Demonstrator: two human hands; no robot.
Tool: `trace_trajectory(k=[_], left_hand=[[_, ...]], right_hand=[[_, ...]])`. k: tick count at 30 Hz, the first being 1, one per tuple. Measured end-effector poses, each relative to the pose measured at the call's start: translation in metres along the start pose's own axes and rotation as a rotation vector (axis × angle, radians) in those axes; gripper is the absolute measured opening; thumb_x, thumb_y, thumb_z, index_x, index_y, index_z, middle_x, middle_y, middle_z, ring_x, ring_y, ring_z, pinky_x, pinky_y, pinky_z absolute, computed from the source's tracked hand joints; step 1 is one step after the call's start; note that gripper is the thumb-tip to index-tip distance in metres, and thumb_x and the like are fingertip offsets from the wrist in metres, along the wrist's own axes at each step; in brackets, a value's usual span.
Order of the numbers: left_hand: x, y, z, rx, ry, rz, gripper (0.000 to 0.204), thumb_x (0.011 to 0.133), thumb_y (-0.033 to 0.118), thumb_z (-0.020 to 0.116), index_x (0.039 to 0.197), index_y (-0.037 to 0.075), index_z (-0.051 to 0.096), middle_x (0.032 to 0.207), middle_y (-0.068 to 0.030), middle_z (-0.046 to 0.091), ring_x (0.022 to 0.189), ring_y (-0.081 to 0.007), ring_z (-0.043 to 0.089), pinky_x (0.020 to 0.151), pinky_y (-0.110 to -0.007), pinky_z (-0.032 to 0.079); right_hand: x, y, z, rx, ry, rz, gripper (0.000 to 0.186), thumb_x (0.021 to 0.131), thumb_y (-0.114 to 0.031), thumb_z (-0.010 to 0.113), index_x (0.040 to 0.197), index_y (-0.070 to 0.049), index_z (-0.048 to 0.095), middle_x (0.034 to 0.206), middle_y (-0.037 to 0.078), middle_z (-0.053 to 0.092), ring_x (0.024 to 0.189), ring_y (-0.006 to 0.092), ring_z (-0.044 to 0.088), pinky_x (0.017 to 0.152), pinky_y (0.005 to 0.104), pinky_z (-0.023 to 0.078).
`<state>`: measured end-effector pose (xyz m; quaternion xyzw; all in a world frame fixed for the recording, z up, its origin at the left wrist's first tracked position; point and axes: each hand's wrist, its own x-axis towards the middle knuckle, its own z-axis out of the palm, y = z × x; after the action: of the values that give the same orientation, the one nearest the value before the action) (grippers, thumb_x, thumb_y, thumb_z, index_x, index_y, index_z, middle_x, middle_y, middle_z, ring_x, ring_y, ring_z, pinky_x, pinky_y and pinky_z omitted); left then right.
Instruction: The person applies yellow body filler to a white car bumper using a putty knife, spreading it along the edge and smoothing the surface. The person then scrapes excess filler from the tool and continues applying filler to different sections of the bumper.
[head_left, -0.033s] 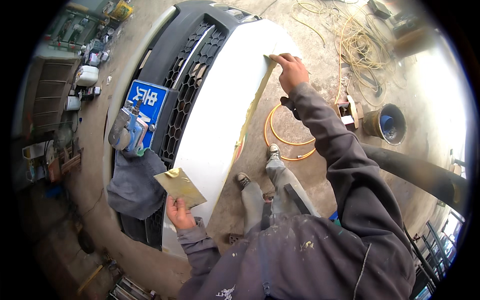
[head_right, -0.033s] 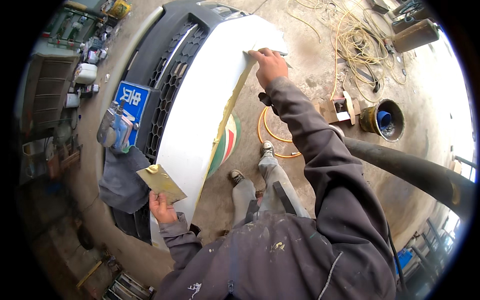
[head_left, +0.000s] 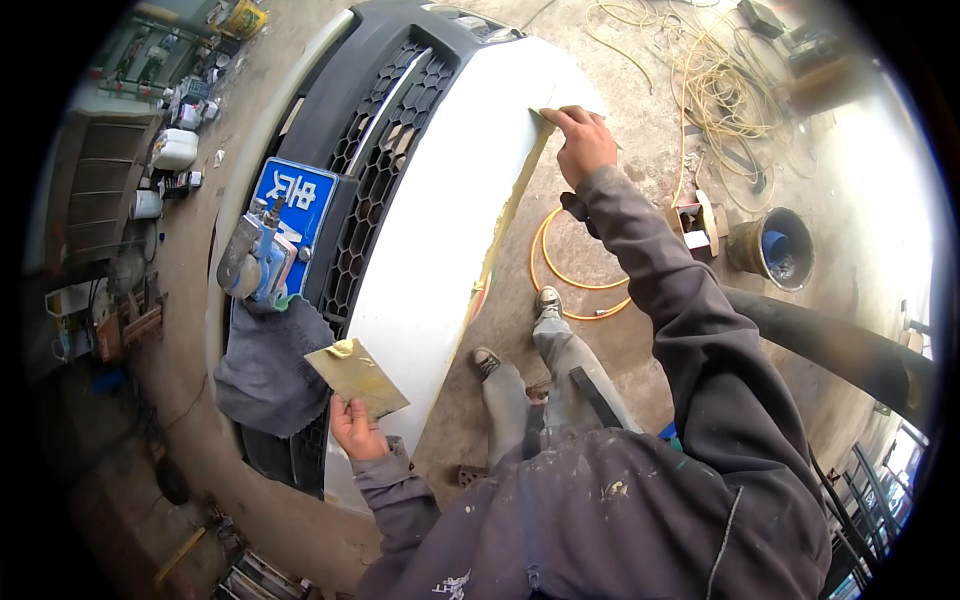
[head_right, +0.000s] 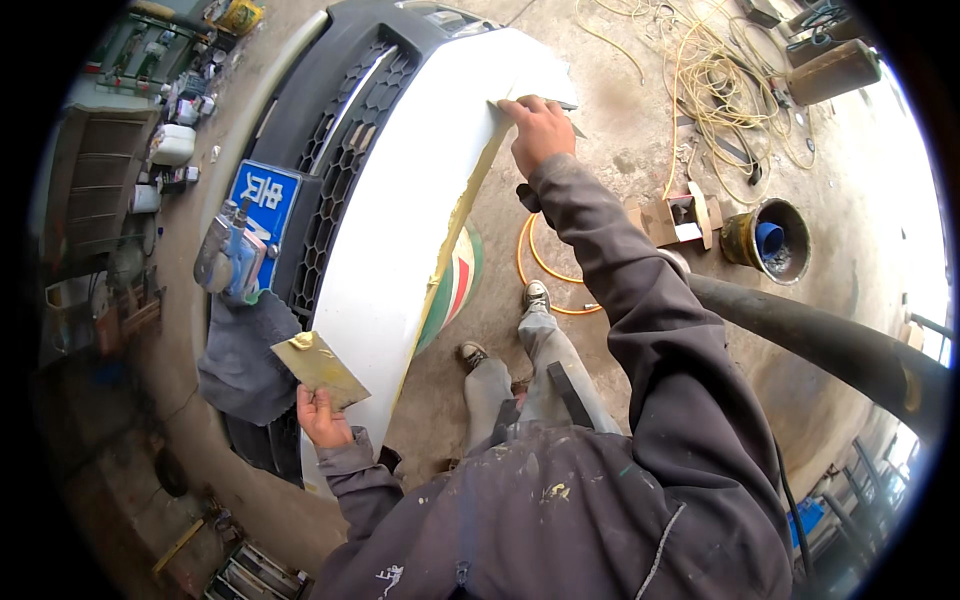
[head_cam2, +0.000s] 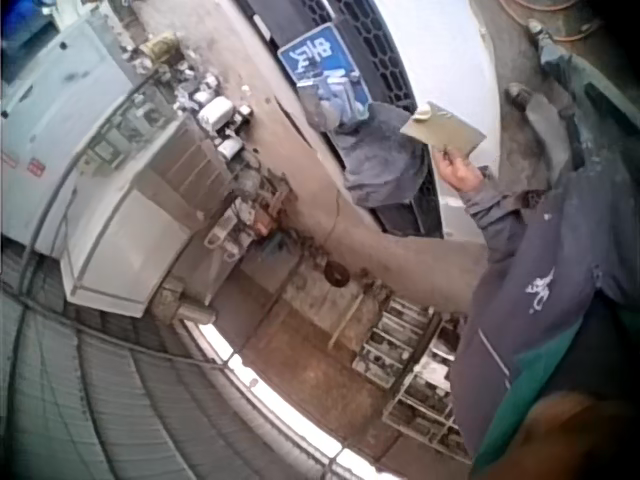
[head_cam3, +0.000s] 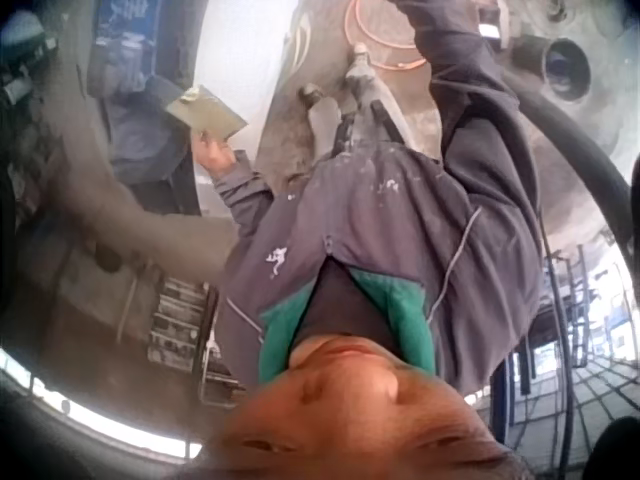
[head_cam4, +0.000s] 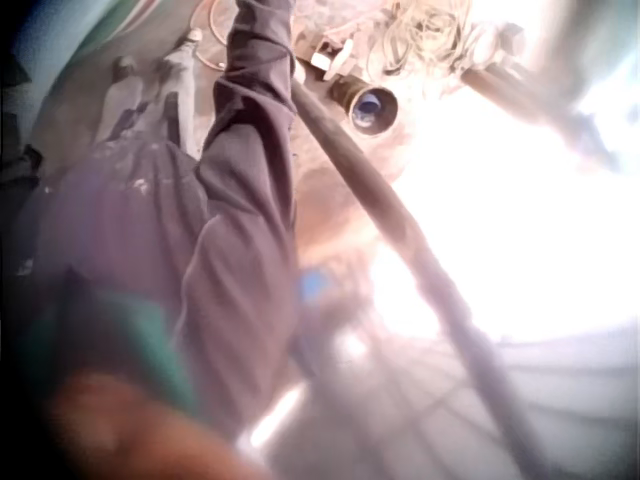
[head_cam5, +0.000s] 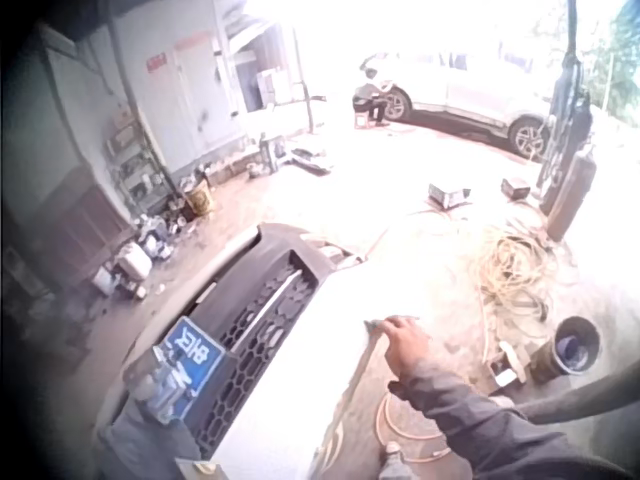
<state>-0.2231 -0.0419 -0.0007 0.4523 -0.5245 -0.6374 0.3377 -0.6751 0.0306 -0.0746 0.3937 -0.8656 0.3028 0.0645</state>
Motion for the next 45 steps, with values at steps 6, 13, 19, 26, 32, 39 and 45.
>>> trace_trajectory(k=[6,13,19,26,32,39,45], left_hand=[[-0.013,-0.018,-0.041,-0.050,0.017,-0.017,0.028,0.094,0.009,0.050,0.119,-0.004,0.049,0.113,-0.0129,0.058,0.101,-0.0205,0.057,0.090,-0.033,0.045],[-0.020,-0.017,-0.043,-0.160,-0.090,-0.018,0.032,0.094,0.008,0.050,0.124,-0.005,0.047,0.118,-0.0147,0.056,0.106,-0.0229,0.056,0.092,-0.035,0.045],[-0.051,-0.002,-0.026,-0.182,-0.312,-0.062,0.023,0.092,0.002,0.049,0.113,-0.005,0.055,0.110,-0.0111,0.061,0.100,-0.0171,0.056,0.088,-0.031,0.044],[-0.051,0.031,0.038,-0.064,-0.417,-0.115,0.018,0.091,0.000,0.046,0.105,-0.004,0.055,0.097,-0.0064,0.061,0.087,-0.0108,0.054,0.079,-0.024,0.042],[-0.043,0.034,0.020,-0.101,-0.243,-0.067,0.028,0.090,-0.002,0.045,0.117,-0.005,0.051,0.109,-0.0128,0.059,0.098,-0.0191,0.056,0.088,-0.032,0.044],[-0.040,0.031,-0.021,-0.041,-0.172,-0.065,0.034,0.092,-0.001,0.044,0.126,-0.006,0.042,0.121,-0.0174,0.054,0.109,-0.0257,0.055,0.094,-0.040,0.044],[-0.046,0.021,-0.021,-0.017,-0.119,-0.067,0.036,0.094,0.002,0.047,0.129,-0.006,0.041,0.123,-0.0172,0.053,0.110,-0.0258,0.055,0.095,-0.039,0.044]], right_hand=[[-0.077,-0.075,-0.001,-0.029,-0.081,-0.163,0.045,0.079,0.004,0.052,0.115,-0.019,0.063,0.111,0.006,0.061,0.103,0.0249,0.054,0.090,0.0398,0.044],[-0.171,-0.156,-0.037,0.121,-0.169,-0.250,0.047,0.071,0.003,0.055,0.115,-0.015,0.060,0.106,0.005,0.057,0.099,0.0250,0.053,0.087,0.0390,0.043],[-0.176,-0.190,-0.111,0.533,-0.382,-0.040,0.048,0.078,0.011,0.050,0.121,-0.009,0.059,0.109,0.010,0.060,0.101,0.0280,0.057,0.088,0.0382,0.046],[-0.189,-0.177,-0.150,1.211,-0.611,0.137,0.049,0.079,0.020,0.043,0.121,-0.001,0.057,0.114,0.012,0.059,0.112,0.0216,0.056,0.098,0.0320,0.044],[-0.143,-0.044,-0.013,0.723,-0.106,0.310,0.047,0.082,0.009,0.042,0.120,-0.011,0.060,0.110,0.017,0.060,0.105,0.0319,0.058,0.090,0.0346,0.046],[-0.011,0.034,0.042,0.189,0.267,0.269,0.049,0.079,0.008,0.046,0.119,-0.016,0.061,0.113,0.012,0.059,0.103,0.0285,0.055,0.089,0.0358,0.047],[-0.087,-0.045,0.030,0.197,0.214,0.088,0.062,0.071,0.014,0.047,0.123,-0.016,0.059,0.109,0.011,0.058,0.100,0.0296,0.054,0.086,0.0375,0.049]])
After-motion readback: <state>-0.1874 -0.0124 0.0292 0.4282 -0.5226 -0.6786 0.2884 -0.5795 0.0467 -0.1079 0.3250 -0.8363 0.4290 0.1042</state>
